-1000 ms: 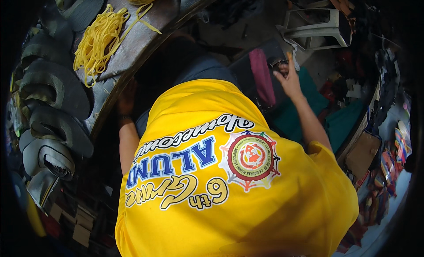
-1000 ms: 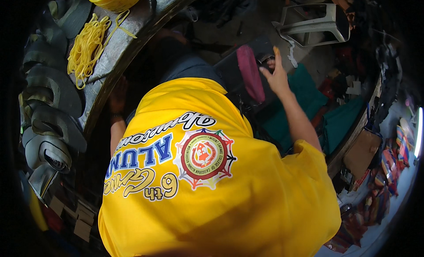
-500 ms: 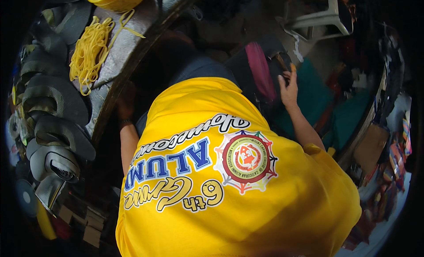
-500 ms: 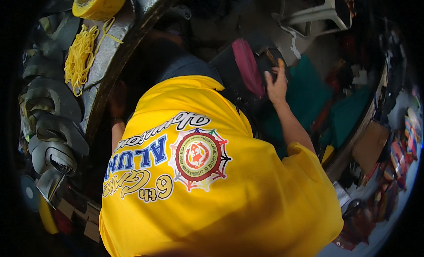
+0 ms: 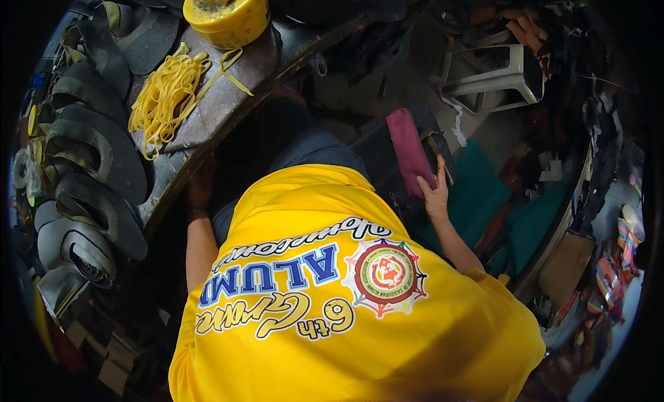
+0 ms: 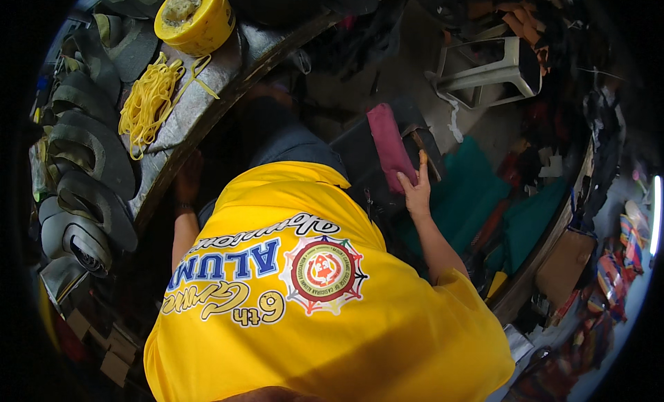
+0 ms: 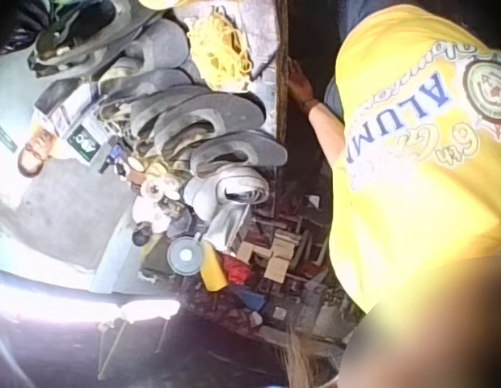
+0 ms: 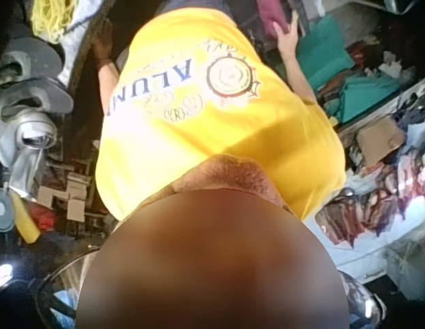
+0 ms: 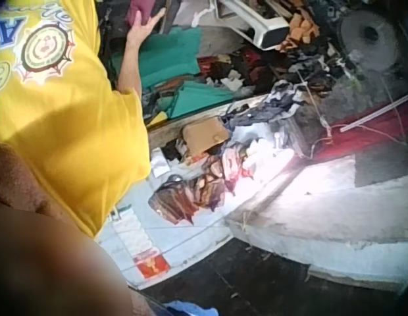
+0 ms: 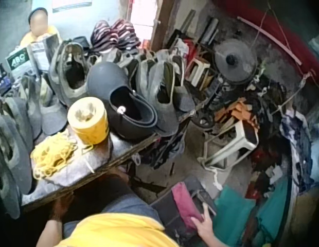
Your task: The person pulls yellow rubber bands from a glass jar and places them on the workbench. They then open a yellow tub, scoop out a paste-like substance, and smear it onto the tub's lid. The person also handles a pair of scissors and a shoe last.
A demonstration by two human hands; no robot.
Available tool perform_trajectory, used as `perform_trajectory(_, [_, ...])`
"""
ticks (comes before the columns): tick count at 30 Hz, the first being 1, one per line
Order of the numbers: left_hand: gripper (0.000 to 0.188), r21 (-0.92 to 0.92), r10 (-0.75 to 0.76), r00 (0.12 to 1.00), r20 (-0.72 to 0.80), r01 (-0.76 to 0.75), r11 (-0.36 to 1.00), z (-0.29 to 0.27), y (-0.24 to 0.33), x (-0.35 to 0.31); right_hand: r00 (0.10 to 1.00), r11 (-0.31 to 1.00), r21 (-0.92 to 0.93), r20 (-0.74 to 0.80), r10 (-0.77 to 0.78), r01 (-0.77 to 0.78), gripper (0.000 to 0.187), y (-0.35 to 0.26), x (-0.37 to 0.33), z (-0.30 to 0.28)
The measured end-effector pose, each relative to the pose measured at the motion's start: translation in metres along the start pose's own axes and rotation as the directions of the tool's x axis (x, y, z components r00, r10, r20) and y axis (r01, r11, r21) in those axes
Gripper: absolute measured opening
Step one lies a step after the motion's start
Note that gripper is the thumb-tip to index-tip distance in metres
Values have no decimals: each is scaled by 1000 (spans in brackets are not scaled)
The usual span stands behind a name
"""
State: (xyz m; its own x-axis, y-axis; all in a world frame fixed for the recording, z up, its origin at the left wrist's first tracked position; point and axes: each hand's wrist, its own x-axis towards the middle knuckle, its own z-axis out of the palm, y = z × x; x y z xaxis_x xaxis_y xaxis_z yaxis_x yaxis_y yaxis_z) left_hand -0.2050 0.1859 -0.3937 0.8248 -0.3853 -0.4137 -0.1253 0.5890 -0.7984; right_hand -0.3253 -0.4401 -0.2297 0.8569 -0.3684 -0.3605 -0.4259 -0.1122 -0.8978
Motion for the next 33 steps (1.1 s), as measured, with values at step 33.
perform_trajectory(33, [62,528,-60,998,-2,-50,-848,-178,-417,321,983,828,561,-150,104,-2,66,-31,436,-25])
